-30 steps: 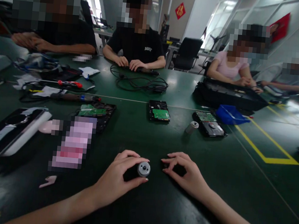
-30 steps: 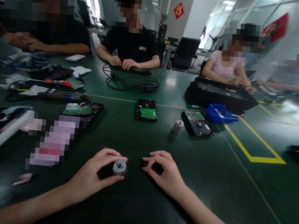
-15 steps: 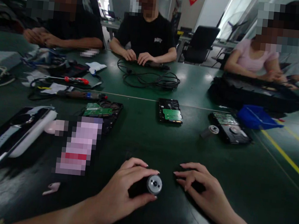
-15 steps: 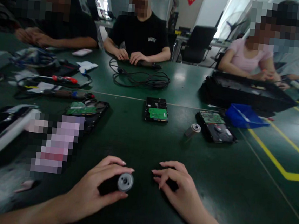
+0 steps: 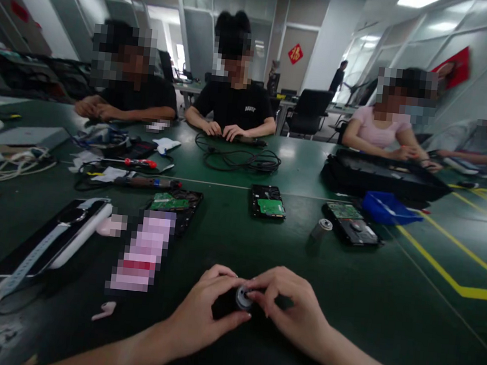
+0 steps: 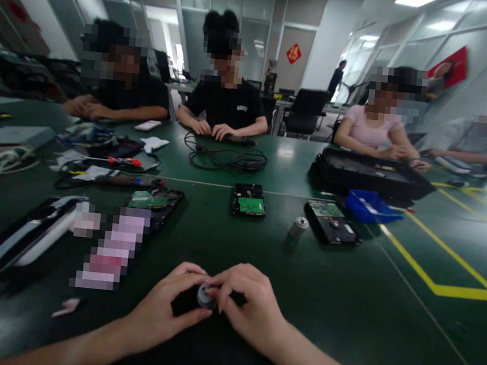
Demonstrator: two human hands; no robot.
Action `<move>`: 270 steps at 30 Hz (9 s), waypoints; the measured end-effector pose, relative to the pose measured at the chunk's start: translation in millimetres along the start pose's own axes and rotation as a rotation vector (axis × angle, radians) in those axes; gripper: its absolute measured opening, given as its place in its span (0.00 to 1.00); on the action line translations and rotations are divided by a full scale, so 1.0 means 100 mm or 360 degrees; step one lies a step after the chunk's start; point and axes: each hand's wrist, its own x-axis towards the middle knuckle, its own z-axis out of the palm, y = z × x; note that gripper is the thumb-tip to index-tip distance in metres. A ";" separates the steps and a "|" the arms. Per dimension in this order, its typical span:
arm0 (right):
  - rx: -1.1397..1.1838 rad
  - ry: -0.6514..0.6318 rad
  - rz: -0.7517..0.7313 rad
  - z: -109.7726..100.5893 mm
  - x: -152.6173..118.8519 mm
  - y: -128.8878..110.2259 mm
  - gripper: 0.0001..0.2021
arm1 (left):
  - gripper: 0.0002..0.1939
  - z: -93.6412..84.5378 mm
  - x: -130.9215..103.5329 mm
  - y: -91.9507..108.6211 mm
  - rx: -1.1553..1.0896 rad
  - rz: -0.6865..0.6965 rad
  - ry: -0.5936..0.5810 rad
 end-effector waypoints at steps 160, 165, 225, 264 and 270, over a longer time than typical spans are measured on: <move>-0.0013 -0.0366 0.0373 0.03 0.01 0.03 0.12 | 0.31 0.06 -0.03 -0.01 -0.0055 -0.0014 0.0221; -0.0011 -0.0422 0.0461 0.10 -0.09 0.17 0.21 | 0.31 -0.03 0.01 0.06 -0.0063 0.0397 0.0379; -0.0069 -0.0435 0.0372 0.14 -0.11 0.26 0.23 | 0.13 0.11 0.04 0.01 -0.0112 0.0518 0.0471; -0.0774 -0.0526 0.0611 -0.58 -0.50 0.47 0.12 | 0.30 0.23 -0.03 -0.09 -0.0063 -0.0128 0.0298; -0.0736 -0.0471 0.0572 -0.58 -0.48 0.46 0.10 | 0.31 0.23 -0.01 -0.10 -0.0087 -0.0128 0.0315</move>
